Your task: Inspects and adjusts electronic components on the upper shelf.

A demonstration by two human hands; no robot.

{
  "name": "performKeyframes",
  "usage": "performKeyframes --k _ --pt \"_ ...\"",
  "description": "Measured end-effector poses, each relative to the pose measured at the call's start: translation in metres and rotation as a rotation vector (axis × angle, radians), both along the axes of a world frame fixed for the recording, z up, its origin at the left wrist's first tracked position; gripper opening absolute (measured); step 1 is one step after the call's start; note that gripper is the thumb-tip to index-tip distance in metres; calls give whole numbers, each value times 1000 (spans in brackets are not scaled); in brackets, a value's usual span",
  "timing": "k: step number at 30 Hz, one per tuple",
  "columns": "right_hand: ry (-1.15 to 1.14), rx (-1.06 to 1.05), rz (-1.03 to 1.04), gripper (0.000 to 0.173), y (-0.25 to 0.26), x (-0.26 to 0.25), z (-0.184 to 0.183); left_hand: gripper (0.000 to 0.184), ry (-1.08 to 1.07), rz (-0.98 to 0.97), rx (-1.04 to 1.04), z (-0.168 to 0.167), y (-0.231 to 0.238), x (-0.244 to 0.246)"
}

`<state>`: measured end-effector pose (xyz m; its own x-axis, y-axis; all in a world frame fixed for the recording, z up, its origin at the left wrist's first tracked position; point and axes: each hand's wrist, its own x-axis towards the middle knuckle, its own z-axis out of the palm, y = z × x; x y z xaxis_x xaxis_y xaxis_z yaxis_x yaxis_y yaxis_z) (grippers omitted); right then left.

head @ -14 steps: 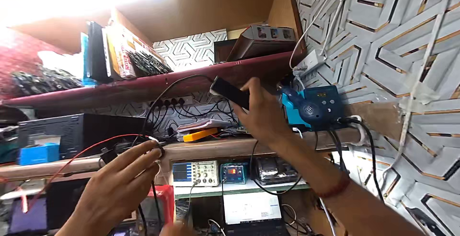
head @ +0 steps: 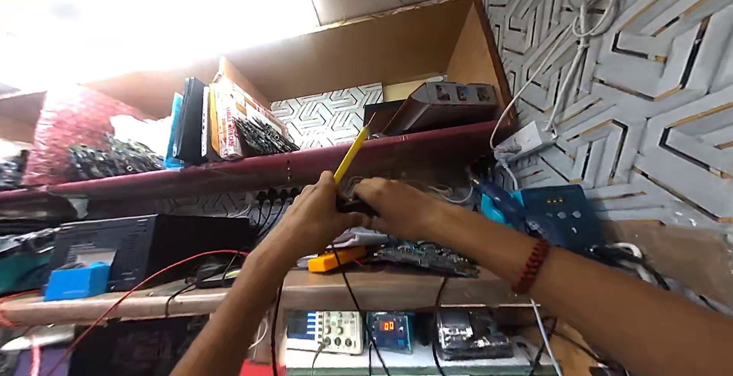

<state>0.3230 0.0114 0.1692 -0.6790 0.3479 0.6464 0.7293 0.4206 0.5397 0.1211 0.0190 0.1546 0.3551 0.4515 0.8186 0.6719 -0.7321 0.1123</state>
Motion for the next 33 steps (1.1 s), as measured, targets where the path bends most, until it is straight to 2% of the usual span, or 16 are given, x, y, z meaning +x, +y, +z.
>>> performKeyframes --k 3,6,7,9,11,14,17,18,21,24,30,33 --pt "170 -31 14 40 12 12 -1 43 1 -80 -72 15 15 0" --pt "373 -236 -130 87 7 18 12 43 -109 -47 -28 22 30 1" --pt "364 -357 -218 90 8 21 15 42 -135 -8 5 24 35 -2" --pt "223 -629 -381 77 17 30 9 41 -159 48 46 30 45 -8" --pt "-23 -772 -610 57 29 26 -5 39 -168 63 31 35 55 -15" --pt "-138 -650 -765 33 29 14 -17 38 -174 82 1 39 64 -21" --pt "-19 -408 -662 10 26 16 -7 37 -151 96 19 39 68 -24" --pt "53 -351 -645 7 27 16 3 37 -145 102 31 39 69 -25" --pt "210 -207 -627 10 30 23 40 34 -139 112 60 39 71 -31" --pt "233 -110 -625 9 37 30 59 32 -138 123 76 38 75 -39" --pt "26 49 -615 5 62 29 49 29 -161 141 103 30 79 -54" --pt "-120 67 -532 9 87 29 40 29 -149 134 124 24 82 -61"
